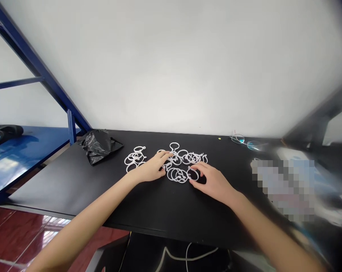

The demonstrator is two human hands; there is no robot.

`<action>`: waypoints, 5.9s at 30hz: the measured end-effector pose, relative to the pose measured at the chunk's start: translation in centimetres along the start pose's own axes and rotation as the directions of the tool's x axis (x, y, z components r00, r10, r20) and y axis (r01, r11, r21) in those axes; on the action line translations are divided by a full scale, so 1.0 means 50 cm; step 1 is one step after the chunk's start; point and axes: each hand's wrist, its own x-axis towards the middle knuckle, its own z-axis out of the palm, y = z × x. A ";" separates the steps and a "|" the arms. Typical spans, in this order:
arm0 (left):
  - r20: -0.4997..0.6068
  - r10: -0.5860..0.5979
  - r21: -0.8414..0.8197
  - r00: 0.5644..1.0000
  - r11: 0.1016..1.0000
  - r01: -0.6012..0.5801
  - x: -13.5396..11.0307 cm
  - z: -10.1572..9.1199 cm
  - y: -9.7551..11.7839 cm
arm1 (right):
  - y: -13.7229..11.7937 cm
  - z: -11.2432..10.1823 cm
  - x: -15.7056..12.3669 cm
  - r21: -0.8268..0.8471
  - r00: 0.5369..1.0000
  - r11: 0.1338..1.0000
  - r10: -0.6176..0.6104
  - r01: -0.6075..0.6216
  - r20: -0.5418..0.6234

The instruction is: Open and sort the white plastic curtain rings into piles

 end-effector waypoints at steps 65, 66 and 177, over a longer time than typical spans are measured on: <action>-0.300 0.138 -0.225 0.944 0.952 -0.210 0.007 0.062 0.127 | -0.061 0.053 -0.007 0.794 0.987 0.604 0.074 0.072 -0.146; -0.303 0.146 -0.181 0.942 0.961 -0.208 0.008 0.057 0.124 | -0.058 0.052 -0.006 0.800 0.988 0.597 0.080 0.058 -0.131; -0.259 0.202 0.033 0.944 0.979 -0.201 0.011 0.031 0.083 | -0.034 0.044 0.008 0.534 0.936 0.809 -0.056 0.246 -0.347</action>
